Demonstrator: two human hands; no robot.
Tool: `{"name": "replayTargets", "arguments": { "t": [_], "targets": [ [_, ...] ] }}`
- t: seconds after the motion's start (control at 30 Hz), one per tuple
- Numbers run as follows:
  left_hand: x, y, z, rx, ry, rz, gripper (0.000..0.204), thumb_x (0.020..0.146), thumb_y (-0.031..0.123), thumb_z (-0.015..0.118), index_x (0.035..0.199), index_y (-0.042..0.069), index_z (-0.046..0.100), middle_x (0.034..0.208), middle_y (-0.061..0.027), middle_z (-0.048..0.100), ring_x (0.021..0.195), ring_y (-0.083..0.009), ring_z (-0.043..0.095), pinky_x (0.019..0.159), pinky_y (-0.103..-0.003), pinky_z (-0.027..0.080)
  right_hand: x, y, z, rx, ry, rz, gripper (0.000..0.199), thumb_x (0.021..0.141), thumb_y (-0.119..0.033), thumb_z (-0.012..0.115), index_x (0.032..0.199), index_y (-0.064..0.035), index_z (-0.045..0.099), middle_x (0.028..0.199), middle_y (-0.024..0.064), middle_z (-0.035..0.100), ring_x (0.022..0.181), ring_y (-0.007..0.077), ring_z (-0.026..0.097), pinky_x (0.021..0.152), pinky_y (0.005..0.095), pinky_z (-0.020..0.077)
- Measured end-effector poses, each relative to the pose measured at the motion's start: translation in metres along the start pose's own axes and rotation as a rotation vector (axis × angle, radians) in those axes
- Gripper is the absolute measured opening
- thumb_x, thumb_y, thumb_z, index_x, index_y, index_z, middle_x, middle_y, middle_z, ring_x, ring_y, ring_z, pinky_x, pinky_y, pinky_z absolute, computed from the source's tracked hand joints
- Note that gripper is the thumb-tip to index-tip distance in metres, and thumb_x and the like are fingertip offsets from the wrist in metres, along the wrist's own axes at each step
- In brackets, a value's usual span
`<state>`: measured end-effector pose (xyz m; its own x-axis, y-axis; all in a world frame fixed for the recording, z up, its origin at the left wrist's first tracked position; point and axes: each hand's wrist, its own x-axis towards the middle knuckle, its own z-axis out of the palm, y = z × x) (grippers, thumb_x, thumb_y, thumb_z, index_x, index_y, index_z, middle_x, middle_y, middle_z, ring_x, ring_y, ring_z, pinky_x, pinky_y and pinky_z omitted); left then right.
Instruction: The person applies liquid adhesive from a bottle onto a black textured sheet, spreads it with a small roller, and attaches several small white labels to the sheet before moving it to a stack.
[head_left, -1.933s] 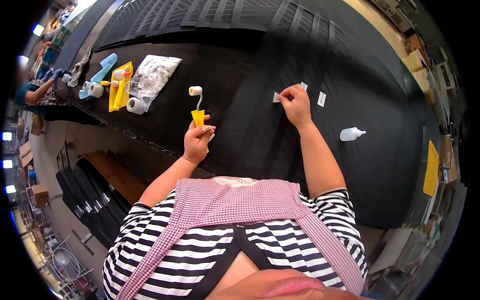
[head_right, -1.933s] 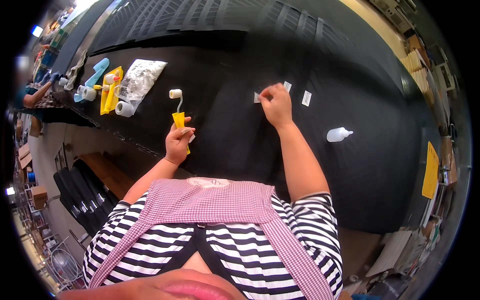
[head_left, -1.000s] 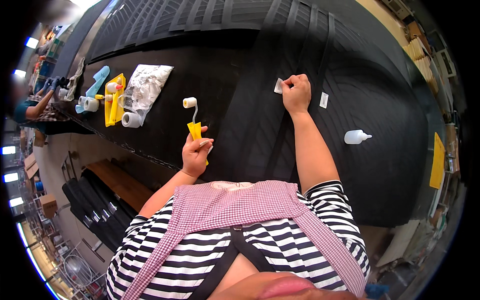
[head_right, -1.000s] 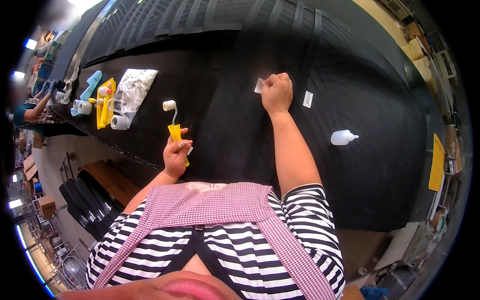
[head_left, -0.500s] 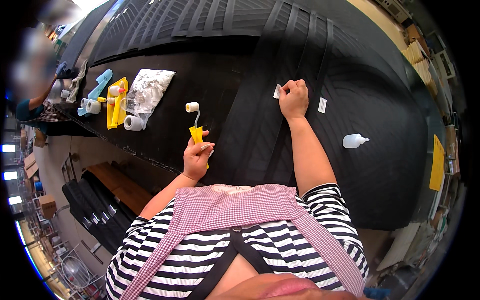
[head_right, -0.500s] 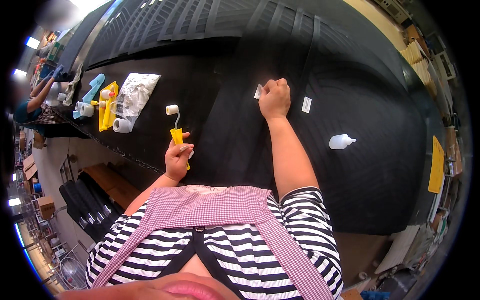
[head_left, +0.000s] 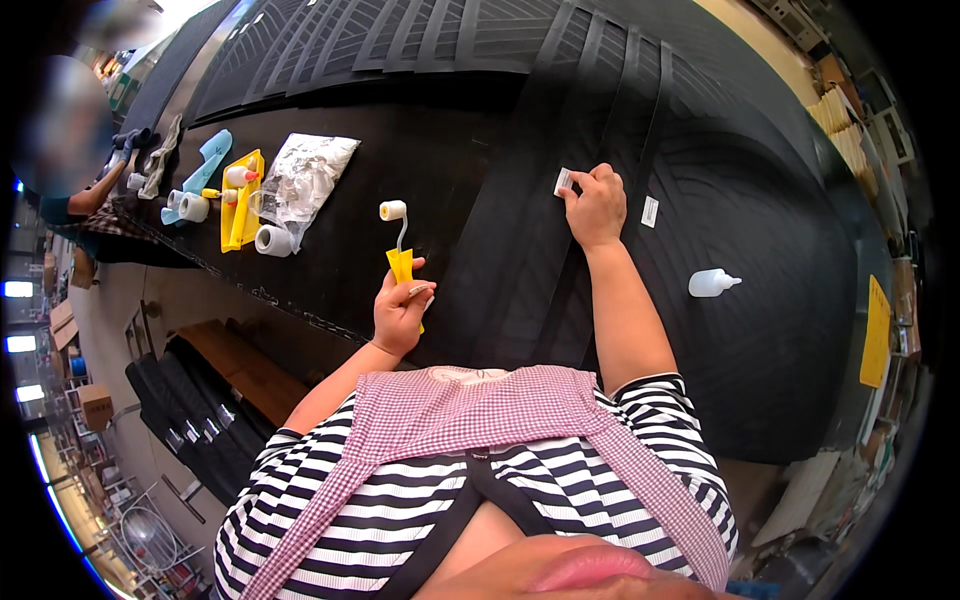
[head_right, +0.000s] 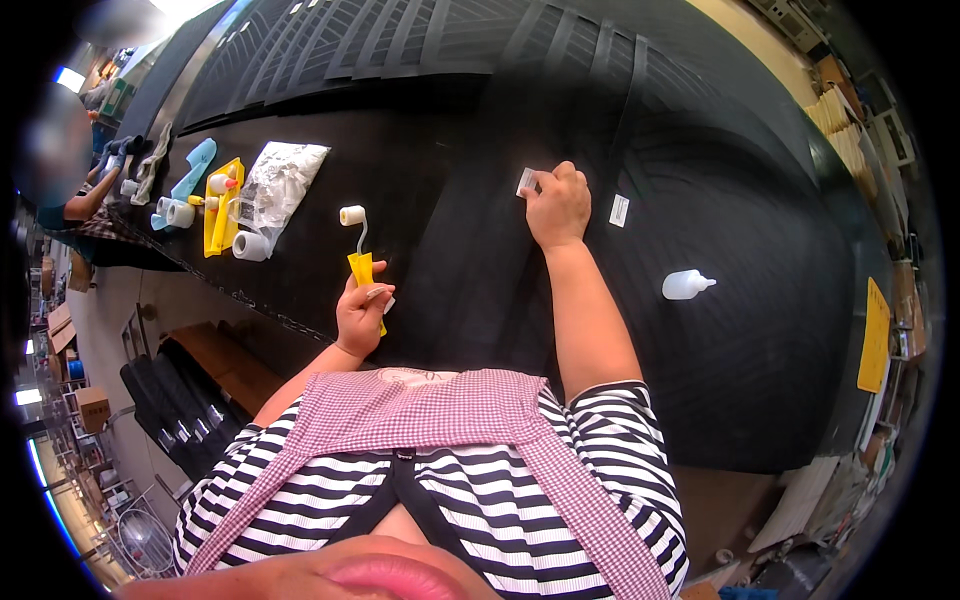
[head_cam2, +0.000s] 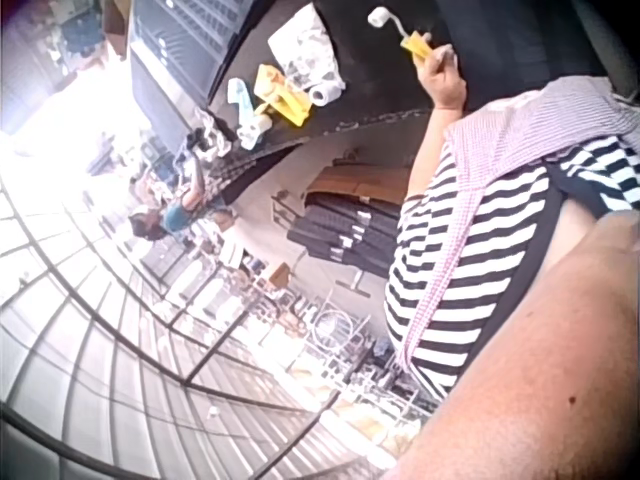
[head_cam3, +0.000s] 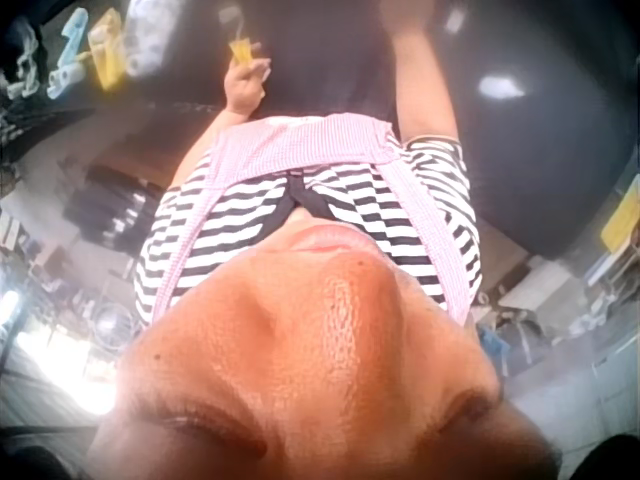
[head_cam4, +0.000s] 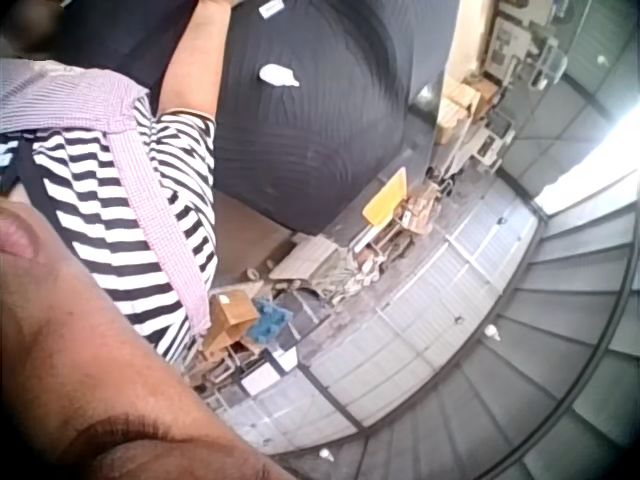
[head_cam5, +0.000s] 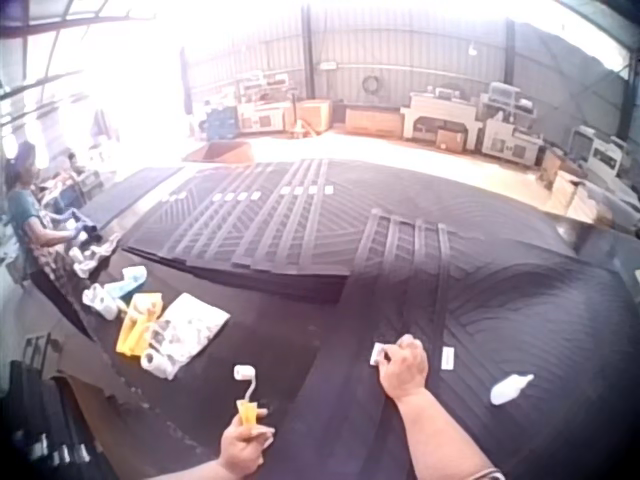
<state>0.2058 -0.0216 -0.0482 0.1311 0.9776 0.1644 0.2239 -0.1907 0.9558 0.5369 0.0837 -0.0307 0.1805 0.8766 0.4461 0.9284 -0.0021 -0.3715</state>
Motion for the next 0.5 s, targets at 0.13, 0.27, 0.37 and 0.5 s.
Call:
{"name": "replayTargets", "arguments": {
  "t": [0.13,0.27,0.37,0.5],
  "targets": [
    [0.002,0.003,0.0,0.035,0.005,0.086,0.007,0.088,0.004,0.07,0.093,0.002,0.074,0.12,-0.0196,0.062,0.108,-0.0268,0.063,0.082,-0.03,0.052,-0.003,-0.004,-0.006,-0.034,-0.007,-0.015,0.028,0.071,-0.02,0.084,0.095,-0.0089,0.075,0.092,0.0045,0.055,0.093,0.0257,0.057,0.081,0.0373,0.0494],
    [-0.001,-0.003,-0.002,0.012,0.007,0.033,0.007,0.088,0.004,0.071,0.093,0.002,0.074,0.121,-0.02,0.062,0.112,-0.0272,0.062,0.087,-0.033,0.051,-0.003,-0.016,-0.019,0.039,0.117,-0.058,0.022,0.071,-0.016,0.084,0.088,-0.0075,0.073,0.089,0.0054,0.057,0.09,0.0266,0.058,0.078,0.0381,0.0494],
    [-0.001,-0.006,-0.003,0.013,-0.005,0.07,0.007,0.087,0.004,0.071,0.094,0.002,0.074,0.125,-0.0199,0.061,0.115,-0.027,0.061,0.091,-0.034,0.051,-0.023,-0.03,-0.05,0.227,0.189,-0.11,0.017,0.073,-0.011,0.083,0.083,-0.0061,0.07,0.083,0.0077,0.058,0.081,0.0279,0.059,0.073,0.0389,0.0497],
    [-0.001,0.014,-0.002,-0.164,-0.118,-0.02,0.008,0.09,0.005,0.069,0.095,0.001,0.074,0.136,-0.0169,0.055,0.118,-0.0244,0.059,0.094,-0.033,0.05,-0.092,-0.068,-0.081,0.675,-0.162,-0.021,0.016,0.075,-0.008,0.081,0.077,-0.005,0.066,0.074,0.0094,0.058,0.068,0.0236,0.06,0.064,0.0344,0.05]
  ]
}}
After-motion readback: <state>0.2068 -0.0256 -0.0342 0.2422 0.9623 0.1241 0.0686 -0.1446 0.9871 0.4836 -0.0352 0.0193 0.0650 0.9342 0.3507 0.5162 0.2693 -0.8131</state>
